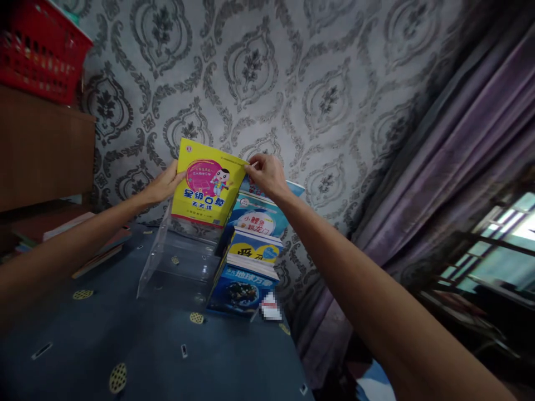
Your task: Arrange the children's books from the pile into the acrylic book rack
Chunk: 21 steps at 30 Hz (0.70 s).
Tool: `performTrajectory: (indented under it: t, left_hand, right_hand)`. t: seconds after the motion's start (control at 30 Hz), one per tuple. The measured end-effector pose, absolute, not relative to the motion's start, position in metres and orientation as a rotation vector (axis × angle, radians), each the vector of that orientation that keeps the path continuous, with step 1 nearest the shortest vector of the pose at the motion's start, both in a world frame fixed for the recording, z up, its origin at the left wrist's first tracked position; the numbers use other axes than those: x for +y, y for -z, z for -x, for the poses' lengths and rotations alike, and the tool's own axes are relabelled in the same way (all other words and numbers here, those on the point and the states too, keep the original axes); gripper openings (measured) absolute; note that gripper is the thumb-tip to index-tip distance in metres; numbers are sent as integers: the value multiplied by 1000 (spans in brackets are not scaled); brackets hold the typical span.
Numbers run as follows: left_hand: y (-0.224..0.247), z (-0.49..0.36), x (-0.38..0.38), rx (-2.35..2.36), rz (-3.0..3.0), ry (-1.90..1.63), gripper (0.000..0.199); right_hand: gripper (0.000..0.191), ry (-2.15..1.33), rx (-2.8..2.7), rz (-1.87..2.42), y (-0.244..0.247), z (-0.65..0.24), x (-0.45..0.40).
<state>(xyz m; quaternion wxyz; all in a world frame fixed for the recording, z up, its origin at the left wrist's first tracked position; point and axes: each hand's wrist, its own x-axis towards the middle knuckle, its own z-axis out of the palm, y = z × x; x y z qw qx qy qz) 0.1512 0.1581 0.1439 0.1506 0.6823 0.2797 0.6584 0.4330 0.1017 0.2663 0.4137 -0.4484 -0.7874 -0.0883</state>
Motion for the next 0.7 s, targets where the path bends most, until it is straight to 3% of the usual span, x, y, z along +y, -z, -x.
performTrajectory:
  t: [0.23,0.43,0.7]
  left_hand:
    - [-150,-150,161,983,-1987,-1957,45]
    - [-148,-151,164,703,-1873,-1711,57]
    - [-139,-165,164,556,-1571,-1681,63]
  right_hand:
    - [4,573,-1982,1031,-269,-437,105]
    - [8,366,-2106,1019,-276,-440,102]
    - [9,328,-2096,993,-273,-440,102]
